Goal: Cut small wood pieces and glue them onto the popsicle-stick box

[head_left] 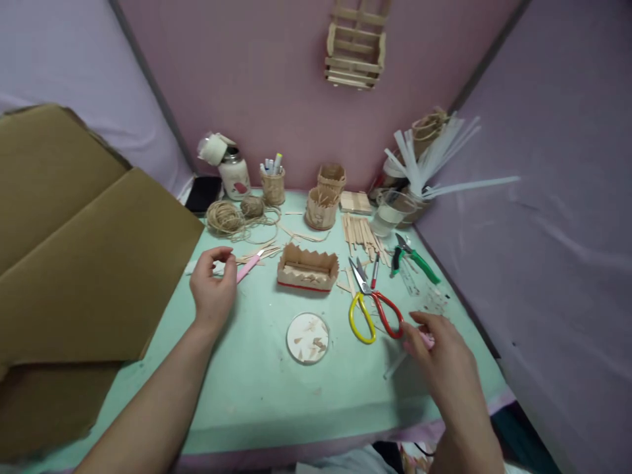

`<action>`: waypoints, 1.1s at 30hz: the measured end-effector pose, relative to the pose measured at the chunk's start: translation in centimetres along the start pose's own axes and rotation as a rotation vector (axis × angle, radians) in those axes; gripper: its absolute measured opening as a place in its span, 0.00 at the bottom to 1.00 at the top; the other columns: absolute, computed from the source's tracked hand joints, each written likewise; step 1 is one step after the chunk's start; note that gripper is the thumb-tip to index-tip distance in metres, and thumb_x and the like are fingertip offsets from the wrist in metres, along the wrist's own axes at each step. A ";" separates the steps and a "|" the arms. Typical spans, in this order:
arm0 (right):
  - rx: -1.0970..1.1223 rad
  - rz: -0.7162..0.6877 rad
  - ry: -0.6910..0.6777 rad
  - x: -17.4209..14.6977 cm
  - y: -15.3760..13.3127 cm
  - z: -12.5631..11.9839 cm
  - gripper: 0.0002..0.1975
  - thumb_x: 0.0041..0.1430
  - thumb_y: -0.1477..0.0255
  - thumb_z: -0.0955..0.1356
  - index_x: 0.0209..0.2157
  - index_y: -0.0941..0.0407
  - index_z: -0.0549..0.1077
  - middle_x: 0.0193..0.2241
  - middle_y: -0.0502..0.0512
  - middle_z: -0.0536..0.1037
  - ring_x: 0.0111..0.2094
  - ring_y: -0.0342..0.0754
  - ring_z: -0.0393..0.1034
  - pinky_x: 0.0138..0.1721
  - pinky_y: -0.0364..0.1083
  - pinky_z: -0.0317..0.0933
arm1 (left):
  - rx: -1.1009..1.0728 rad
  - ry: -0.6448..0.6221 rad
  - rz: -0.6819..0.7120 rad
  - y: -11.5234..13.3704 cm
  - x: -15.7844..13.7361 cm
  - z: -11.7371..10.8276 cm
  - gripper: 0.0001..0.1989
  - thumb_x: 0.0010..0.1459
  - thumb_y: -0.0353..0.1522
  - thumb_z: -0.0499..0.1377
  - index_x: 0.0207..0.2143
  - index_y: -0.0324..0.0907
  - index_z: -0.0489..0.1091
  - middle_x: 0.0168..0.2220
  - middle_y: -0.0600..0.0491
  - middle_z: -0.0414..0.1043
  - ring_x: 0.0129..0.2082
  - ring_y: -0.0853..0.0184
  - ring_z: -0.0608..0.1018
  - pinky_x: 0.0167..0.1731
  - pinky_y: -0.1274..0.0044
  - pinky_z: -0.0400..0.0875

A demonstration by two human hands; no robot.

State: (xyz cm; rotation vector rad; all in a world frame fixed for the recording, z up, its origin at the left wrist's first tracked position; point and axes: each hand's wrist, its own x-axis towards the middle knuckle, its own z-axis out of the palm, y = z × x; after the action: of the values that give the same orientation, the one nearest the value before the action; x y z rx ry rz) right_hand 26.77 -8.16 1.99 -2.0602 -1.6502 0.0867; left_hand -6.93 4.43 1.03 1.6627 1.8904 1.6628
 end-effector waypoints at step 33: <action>1.410 0.391 -0.401 2.4 -2.5 -1.7 0.14 0.45 0.67 0.71 0.32 0.54 0.64 0.23 0.45 0.62 0.17 0.36 0.52 0.16 0.39 0.47 | 0.029 -0.129 -0.080 -0.8 0.1 0.3 0.08 0.52 0.34 0.56 0.35 0.43 0.70 0.34 0.52 0.72 0.35 0.65 0.72 0.40 0.71 0.66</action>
State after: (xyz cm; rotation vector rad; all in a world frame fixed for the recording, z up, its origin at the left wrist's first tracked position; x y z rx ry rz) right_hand 25.80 -6.12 5.12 -1.1650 -0.7819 1.4016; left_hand -7.24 4.79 0.38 1.6391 1.9015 1.4687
